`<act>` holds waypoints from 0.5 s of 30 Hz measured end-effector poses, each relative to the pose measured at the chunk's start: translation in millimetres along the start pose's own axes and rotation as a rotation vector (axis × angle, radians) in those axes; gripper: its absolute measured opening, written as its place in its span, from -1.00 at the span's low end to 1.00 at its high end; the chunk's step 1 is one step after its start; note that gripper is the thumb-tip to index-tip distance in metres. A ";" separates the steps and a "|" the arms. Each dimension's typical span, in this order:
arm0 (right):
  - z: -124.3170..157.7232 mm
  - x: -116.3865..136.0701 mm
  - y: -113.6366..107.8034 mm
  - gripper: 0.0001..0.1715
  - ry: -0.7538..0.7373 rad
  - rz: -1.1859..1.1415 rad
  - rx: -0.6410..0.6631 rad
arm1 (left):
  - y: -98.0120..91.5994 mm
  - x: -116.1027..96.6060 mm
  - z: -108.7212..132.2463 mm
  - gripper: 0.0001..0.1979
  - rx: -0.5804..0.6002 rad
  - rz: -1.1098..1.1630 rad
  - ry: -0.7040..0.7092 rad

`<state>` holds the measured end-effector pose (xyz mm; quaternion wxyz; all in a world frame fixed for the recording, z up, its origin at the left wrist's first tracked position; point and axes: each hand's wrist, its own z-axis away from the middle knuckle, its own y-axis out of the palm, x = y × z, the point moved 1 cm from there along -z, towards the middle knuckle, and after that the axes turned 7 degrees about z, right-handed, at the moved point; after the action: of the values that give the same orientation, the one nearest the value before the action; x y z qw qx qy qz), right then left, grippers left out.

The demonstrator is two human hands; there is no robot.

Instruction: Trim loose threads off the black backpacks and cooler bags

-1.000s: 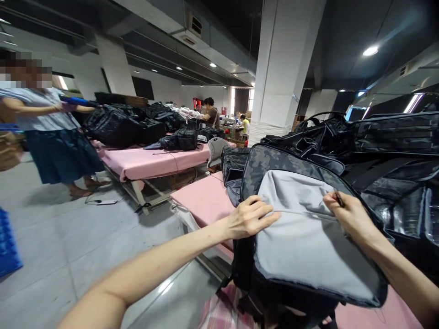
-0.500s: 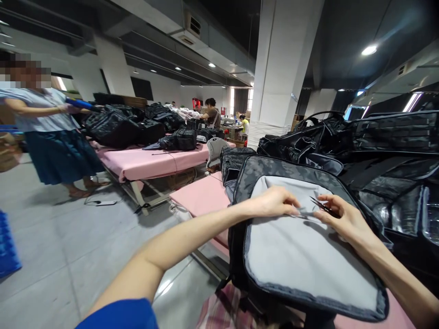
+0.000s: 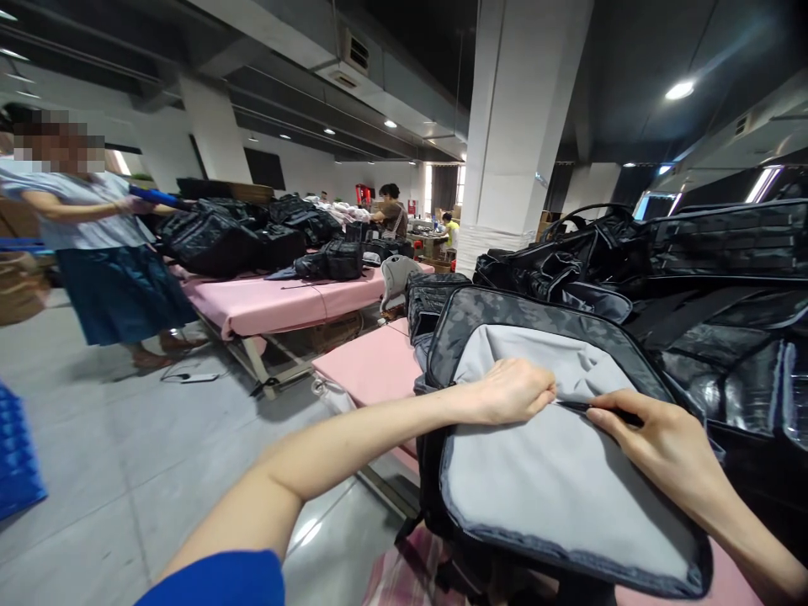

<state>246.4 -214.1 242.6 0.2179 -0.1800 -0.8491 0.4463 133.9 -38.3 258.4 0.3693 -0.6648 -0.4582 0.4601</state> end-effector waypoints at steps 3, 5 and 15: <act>-1.5 5.5 -0.1 -0.70 -0.051 0.059 -0.031 | 4.7 2.2 1.7 -0.74 -0.038 -0.045 0.021; -3.1 8.1 -0.8 -0.70 -0.075 0.070 -0.036 | 5.5 2.7 2.9 -0.75 -0.050 -0.056 0.033; -8.3 6.2 -3.5 -0.66 -0.008 -0.008 0.079 | 5.9 1.0 5.2 -0.77 -0.047 -0.088 0.052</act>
<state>245.2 -207.2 251.0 0.2235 -0.1661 -0.8323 0.4792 130.7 -38.8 251.1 0.3850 -0.6643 -0.4879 0.4151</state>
